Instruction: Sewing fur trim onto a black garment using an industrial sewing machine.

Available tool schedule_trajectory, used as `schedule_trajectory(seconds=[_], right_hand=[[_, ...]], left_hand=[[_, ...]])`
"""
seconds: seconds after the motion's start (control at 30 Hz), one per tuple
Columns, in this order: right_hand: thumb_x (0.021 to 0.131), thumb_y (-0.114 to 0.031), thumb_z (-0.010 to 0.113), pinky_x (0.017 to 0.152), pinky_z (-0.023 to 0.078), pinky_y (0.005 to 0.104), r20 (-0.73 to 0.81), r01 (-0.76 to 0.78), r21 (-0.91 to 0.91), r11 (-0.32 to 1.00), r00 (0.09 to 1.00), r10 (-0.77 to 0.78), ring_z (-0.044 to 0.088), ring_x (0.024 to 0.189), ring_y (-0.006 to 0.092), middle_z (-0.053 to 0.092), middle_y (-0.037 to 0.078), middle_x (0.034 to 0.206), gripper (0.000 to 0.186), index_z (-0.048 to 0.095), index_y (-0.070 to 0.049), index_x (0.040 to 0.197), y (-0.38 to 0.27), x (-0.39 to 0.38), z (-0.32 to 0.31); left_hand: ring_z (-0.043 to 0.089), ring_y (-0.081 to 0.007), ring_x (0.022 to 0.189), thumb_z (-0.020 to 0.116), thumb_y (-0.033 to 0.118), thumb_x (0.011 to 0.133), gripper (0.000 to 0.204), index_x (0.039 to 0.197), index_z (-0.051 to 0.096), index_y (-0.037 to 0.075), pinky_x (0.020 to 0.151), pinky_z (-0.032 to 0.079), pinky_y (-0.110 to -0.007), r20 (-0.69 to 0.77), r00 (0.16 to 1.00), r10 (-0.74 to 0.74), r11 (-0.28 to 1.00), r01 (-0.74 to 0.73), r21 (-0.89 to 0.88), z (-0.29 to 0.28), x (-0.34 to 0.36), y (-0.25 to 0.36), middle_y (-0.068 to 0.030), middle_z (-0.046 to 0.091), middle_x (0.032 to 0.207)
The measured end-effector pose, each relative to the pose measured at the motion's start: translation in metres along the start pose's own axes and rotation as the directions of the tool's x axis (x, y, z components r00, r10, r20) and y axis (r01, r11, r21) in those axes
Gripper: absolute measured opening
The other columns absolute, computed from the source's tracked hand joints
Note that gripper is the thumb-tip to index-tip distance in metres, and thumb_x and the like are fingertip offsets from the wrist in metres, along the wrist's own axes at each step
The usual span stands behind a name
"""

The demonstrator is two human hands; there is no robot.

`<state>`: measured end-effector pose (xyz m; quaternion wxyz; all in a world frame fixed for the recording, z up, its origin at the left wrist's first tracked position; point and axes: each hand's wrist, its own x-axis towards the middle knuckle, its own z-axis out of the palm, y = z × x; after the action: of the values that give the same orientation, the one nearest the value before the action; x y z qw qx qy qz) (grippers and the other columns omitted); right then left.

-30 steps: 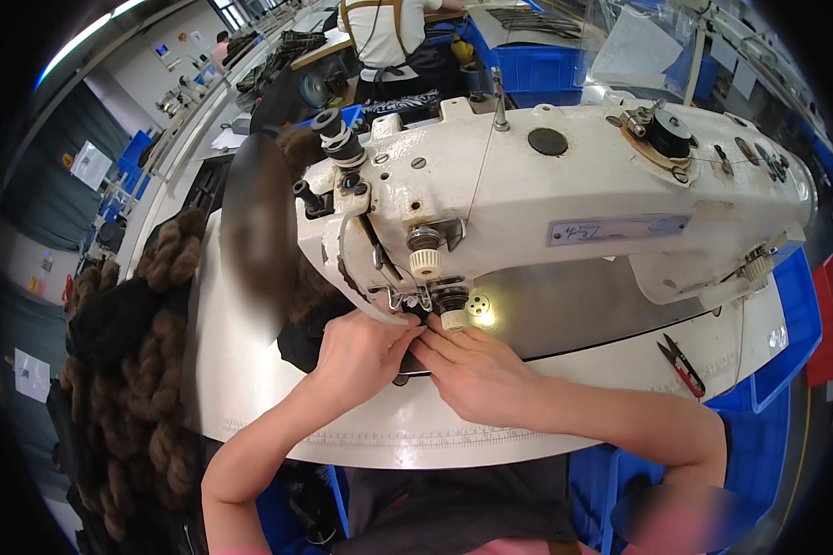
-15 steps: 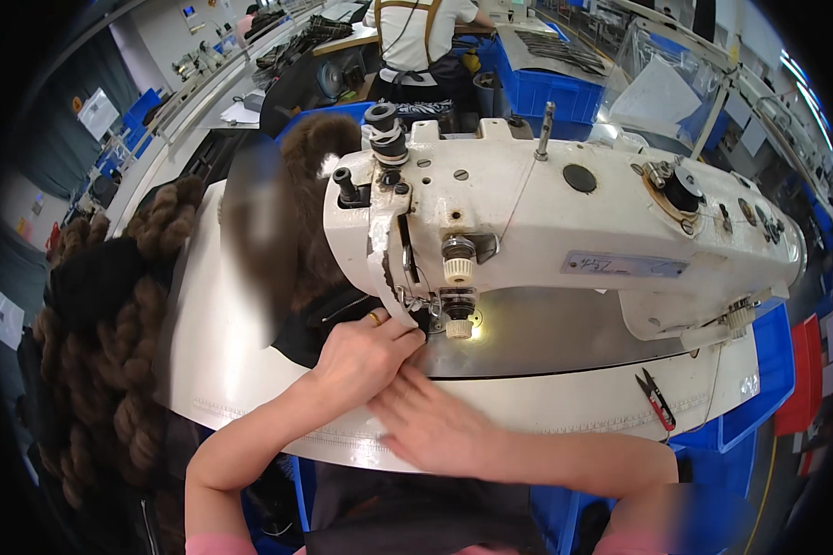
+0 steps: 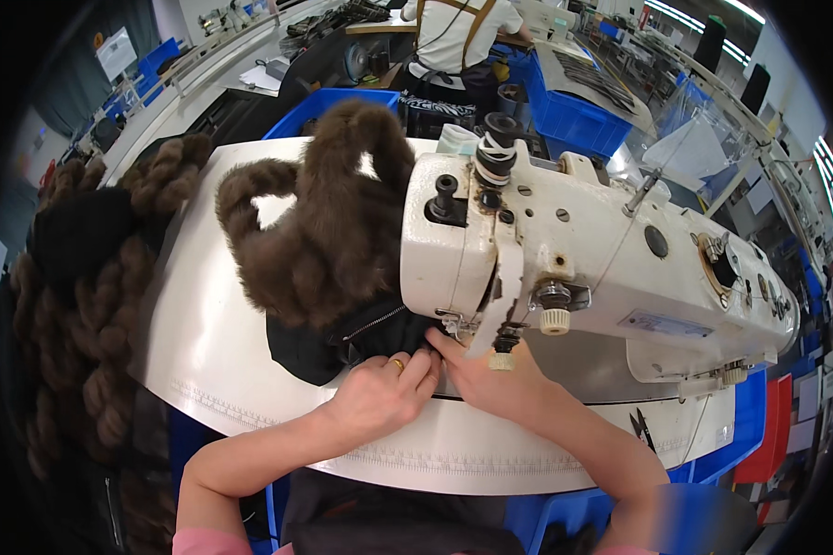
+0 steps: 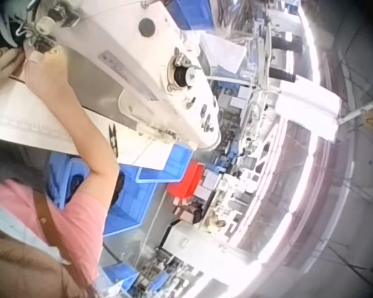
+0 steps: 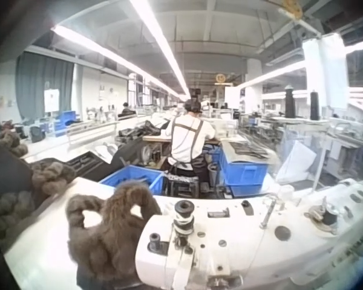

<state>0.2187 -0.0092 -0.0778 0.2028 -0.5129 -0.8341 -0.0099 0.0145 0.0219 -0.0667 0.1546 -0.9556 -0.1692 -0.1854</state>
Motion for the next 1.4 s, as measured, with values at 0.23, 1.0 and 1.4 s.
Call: schedule_trajectory(seconds=[0.23, 1.0, 1.4], right_hand=[[0.089, -0.021, 0.062, 0.054, 0.046, 0.0248, 0.221, 0.073, -0.308, 0.949, 0.975, -0.004, 0.068, 0.091, 0.012, 0.069, -0.006, 0.098, 0.04, 0.061, -0.024, 0.129, 0.015, -0.032, 0.009], [0.06, -0.011, 0.064, 0.046, 0.048, 0.0384, -0.041, -0.062, 0.093, 0.994, 0.997, 0.066, 0.061, 0.051, 0.0262, 0.058, 0.005, 0.059, 0.008, 0.058, -0.01, 0.055, 0.013, -0.026, 0.009], [0.085, -0.019, 0.064, 0.055, 0.05, 0.0387, -0.095, 0.022, 0.049, 0.999, 0.995, -0.017, 0.064, 0.063, 0.0247, 0.064, 0.006, 0.074, 0.019, 0.067, -0.011, 0.102, 0.009, 0.003, 0.018]], left_hand=[[0.056, -0.0127, 0.068, 0.06, 0.014, 0.068, 0.04, 0.103, 0.066, -0.005, 0.053, 0.047, -0.022, 0.015, 1.0, -0.012, 1.0, 0.012, 0.006, -0.009, 0.002, 0.002, -0.0093, 0.061, 0.093], [0.052, -0.0129, 0.063, 0.062, 0.012, 0.068, 0.034, 0.098, 0.066, -0.004, 0.049, 0.043, -0.022, -0.032, 0.992, -0.125, 0.99, 0.123, -0.07, 0.004, 0.014, 0.005, -0.0076, 0.057, 0.087], [0.06, -0.0174, 0.064, 0.063, 0.011, 0.076, 0.035, 0.106, 0.057, -0.006, 0.052, 0.05, -0.029, -0.001, 0.973, -0.232, 0.962, 0.23, -0.148, -0.009, 0.021, 0.006, -0.0123, 0.059, 0.091]])
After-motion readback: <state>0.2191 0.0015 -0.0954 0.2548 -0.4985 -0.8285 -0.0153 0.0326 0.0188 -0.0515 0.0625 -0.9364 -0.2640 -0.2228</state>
